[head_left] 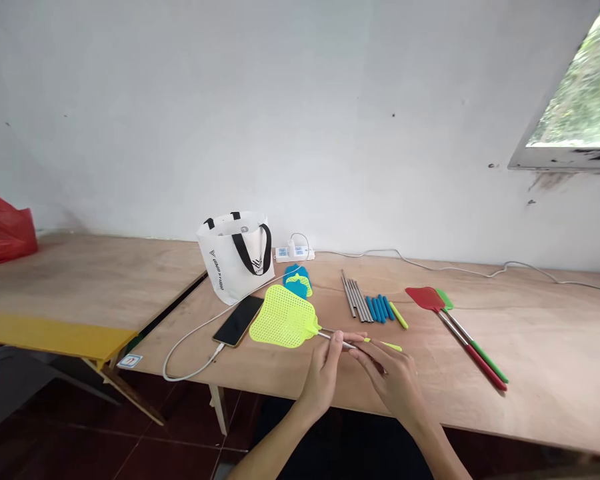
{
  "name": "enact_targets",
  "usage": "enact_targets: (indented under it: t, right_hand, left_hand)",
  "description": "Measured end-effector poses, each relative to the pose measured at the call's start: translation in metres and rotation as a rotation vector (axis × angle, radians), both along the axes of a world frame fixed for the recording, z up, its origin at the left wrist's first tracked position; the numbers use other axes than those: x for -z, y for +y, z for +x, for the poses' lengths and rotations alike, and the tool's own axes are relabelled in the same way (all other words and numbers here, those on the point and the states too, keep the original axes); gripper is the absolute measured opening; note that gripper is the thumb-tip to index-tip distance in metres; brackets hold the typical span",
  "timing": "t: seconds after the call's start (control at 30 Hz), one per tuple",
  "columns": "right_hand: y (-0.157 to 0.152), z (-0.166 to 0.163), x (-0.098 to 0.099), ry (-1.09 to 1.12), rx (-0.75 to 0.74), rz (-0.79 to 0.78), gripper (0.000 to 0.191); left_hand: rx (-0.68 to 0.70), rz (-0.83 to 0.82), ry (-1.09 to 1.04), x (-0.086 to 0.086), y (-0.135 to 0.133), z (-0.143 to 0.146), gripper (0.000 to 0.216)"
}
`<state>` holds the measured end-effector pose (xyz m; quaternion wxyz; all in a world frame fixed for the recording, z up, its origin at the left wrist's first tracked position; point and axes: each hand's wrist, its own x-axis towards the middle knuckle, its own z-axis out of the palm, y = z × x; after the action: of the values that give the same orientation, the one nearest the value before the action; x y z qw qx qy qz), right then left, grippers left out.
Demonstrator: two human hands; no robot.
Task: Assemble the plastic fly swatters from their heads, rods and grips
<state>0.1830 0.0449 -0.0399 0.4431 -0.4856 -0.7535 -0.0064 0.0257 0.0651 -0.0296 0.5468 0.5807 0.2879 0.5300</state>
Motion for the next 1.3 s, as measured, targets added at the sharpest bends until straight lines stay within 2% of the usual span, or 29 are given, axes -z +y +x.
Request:
enact_targets:
  t: [0.17,0.27,0.33,0.4,0.5,0.6,0.7,0.77,0.83,0.93,1.0,1.03,1.1,1.2,1.23,1.3]
  right_hand:
    - [-0.002,-0.005,-0.004,-0.055,0.009,-0.053,0.031]
    - [-0.001,-0.003,-0.001,-0.157,0.046,-0.017,0.032]
    - [0.004,0.01,0.001,-0.212,0.082,0.026,0.032]
    - [0.012,0.034,0.005,-0.246,0.107,0.07,0.03]
    - [0.025,0.09,0.013,-0.264,0.18,0.113,0.031]
    - [0.033,0.146,0.025,-0.209,0.342,0.144,0.046]
    - [0.033,0.172,0.035,-0.172,0.309,0.012,0.05]
    - [0.029,0.171,0.036,-0.142,0.27,-0.108,0.045]
    - [0.027,0.162,0.034,-0.113,0.251,-0.168,0.042]
    - [0.024,0.146,0.025,-0.1,0.187,-0.169,0.041]
    - [0.023,0.132,0.019,-0.115,0.145,-0.163,0.041]
    - [0.022,0.124,0.017,-0.13,0.134,-0.159,0.042]
    - [0.02,0.101,0.013,-0.167,0.134,-0.138,0.044]
    - [0.013,0.054,0.012,-0.196,0.189,-0.058,0.042]
    - [0.01,0.038,0.013,-0.188,0.186,-0.029,0.041]
    - [0.003,0.012,0.013,-0.158,0.141,0.003,0.04]
  left_hand:
    - [-0.042,-0.031,-0.045,0.001,0.006,0.0,0.05]
    - [-0.074,-0.043,-0.055,0.004,0.01,0.0,0.051]
    - [-0.145,-0.062,-0.087,0.005,0.018,-0.004,0.051]
    - [-0.24,-0.073,-0.163,0.004,0.033,-0.016,0.051]
    - [-0.405,-0.049,-0.308,-0.004,0.059,-0.051,0.05]
    - [-0.619,0.031,-0.388,-0.016,0.077,-0.092,0.052]
    - [-0.673,0.139,-0.372,-0.025,0.08,-0.117,0.049]
    - [-0.682,0.165,-0.365,-0.026,0.079,-0.121,0.046]
    - [-0.749,0.147,-0.407,-0.024,0.079,-0.12,0.045]
    - [-0.951,0.135,-0.518,-0.019,0.084,-0.115,0.046]
    - [-1.025,0.142,-0.533,-0.014,0.086,-0.106,0.048]
    - [-1.011,0.137,-0.513,-0.011,0.085,-0.099,0.048]
    - [-0.882,0.097,-0.432,-0.004,0.074,-0.075,0.048]
    - [-0.549,-0.015,-0.29,0.012,0.042,-0.025,0.05]
    - [-0.413,-0.05,-0.224,0.017,0.029,-0.009,0.052]
    - [-0.239,-0.091,-0.157,0.022,0.005,0.014,0.051]
